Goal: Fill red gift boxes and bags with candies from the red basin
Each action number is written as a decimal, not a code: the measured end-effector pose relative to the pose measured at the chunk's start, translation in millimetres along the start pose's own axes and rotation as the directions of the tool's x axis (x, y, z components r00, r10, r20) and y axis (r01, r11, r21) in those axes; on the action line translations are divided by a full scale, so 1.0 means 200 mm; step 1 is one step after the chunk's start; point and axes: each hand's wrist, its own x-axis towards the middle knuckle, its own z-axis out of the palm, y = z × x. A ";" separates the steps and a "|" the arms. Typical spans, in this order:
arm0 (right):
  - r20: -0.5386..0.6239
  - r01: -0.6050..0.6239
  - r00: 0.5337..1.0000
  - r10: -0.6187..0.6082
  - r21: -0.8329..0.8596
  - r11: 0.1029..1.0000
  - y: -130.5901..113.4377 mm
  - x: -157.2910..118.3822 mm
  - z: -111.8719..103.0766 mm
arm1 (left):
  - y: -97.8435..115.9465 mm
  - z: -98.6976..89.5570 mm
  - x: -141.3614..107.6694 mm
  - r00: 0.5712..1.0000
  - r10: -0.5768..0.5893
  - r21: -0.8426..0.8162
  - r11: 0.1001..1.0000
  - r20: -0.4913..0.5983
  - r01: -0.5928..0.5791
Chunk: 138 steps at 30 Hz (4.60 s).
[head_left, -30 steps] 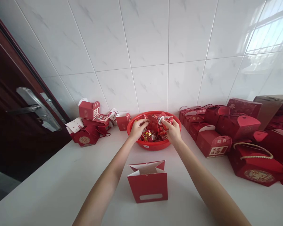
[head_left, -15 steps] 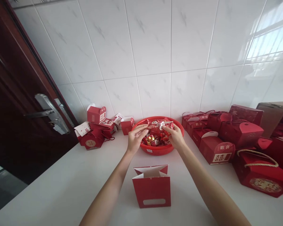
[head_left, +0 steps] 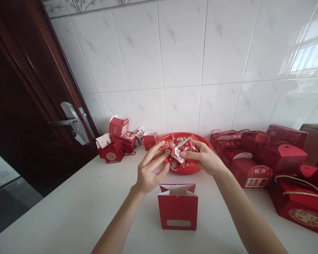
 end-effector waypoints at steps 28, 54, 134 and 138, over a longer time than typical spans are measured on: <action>0.049 0.147 0.989 -0.139 -0.314 0.938 -0.06 -0.10 0.02 | 0.11 -0.05 -0.15 0.594 -0.700 -0.355 0.480 0.396 0.802; 0.032 0.237 0.924 -0.380 -0.830 0.505 0.12 -0.01 0.09 | -0.02 0.04 -0.14 0.500 -0.743 -0.474 0.279 0.444 0.835; -0.038 0.214 0.963 -0.265 -0.489 0.846 0.17 0.02 0.15 | 0.00 0.02 -0.24 0.440 -0.760 -0.526 0.153 0.478 0.836; 0.133 0.282 0.956 -0.263 -0.669 0.688 0.18 0.02 0.15 | 0.00 0.03 -0.25 0.514 -0.713 -0.544 0.220 0.476 0.810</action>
